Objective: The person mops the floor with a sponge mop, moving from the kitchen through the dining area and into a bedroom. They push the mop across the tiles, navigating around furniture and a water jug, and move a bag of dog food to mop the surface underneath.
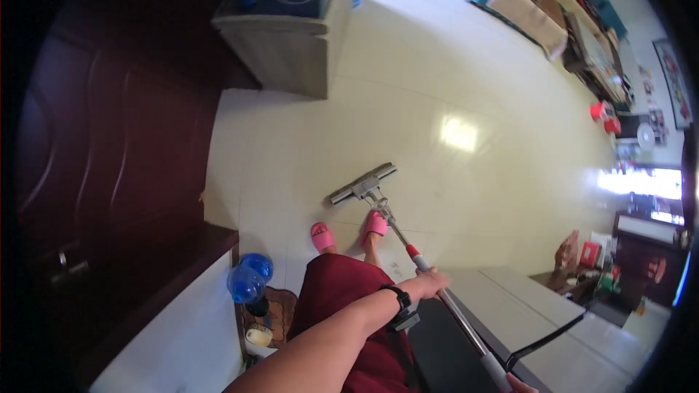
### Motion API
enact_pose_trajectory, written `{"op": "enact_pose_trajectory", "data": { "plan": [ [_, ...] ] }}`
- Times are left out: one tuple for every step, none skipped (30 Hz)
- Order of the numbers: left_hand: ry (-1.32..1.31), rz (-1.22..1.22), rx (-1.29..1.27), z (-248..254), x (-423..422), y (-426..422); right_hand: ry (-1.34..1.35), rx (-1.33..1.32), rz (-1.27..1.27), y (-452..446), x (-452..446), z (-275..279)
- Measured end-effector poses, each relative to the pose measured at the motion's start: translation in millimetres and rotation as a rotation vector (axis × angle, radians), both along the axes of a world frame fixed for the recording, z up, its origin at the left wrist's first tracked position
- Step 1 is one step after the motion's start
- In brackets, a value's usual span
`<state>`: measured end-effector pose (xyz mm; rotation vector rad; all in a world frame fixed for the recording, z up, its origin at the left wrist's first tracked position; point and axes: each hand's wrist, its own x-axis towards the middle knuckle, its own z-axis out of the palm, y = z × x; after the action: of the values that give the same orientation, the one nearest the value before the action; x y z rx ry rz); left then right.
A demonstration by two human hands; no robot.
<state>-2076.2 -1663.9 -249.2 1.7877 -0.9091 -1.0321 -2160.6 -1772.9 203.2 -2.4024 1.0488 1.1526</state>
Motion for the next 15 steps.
{"op": "enact_pose_trajectory", "data": {
  "plan": [
    [-0.012,-0.006,0.037,13,-4,10,-0.115,0.068,-0.151,7,-16,-4],
    [-0.031,-0.014,0.077,21,-5,21,-0.194,0.123,-0.18,4,-39,-11],
    [-0.031,-0.08,0.083,18,-11,26,-0.235,0.173,-0.258,-1,-63,-19],
    [-0.04,-0.132,0.133,24,-11,36,-0.28,0.22,-0.341,0,-84,-29],
    [-0.109,-0.155,0.105,-24,-38,28,-0.277,0.203,-0.345,7,-92,-36],
    [-0.144,-0.151,0.151,-20,-35,37,-0.27,0.182,-0.347,15,-90,-42],
    [-0.224,-0.188,0.256,-13,-27,48,-0.264,0.162,-0.347,18,-94,-53],
    [-0.178,-0.132,0.307,-19,-22,60,-0.306,0.177,-0.321,9,-120,-80],
    [-0.292,-0.092,0.322,-33,-18,70,-0.345,0.263,-0.495,16,-121,-95],
    [-0.263,-0.164,0.324,-42,-4,83,-0.436,0.267,-0.387,22,-119,-113],
    [-0.293,-0.101,0.454,-42,7,92,-0.408,0.286,-0.296,27,-108,-122],
    [-0.308,-0.097,0.474,-43,20,105,-0.517,0.302,-0.243,29,-128,-162],
    [-0.32,-0.089,0.499,-46,27,107,-0.52,0.304,-0.245,34,-117,-159],
    [-0.358,-0.091,0.512,-52,29,99,-0.515,0.312,-0.244,32,-103,-154],
    [-0.383,-0.094,0.531,-59,24,94,-0.461,0.306,-0.235,22,-104,-157]
  ]
}}
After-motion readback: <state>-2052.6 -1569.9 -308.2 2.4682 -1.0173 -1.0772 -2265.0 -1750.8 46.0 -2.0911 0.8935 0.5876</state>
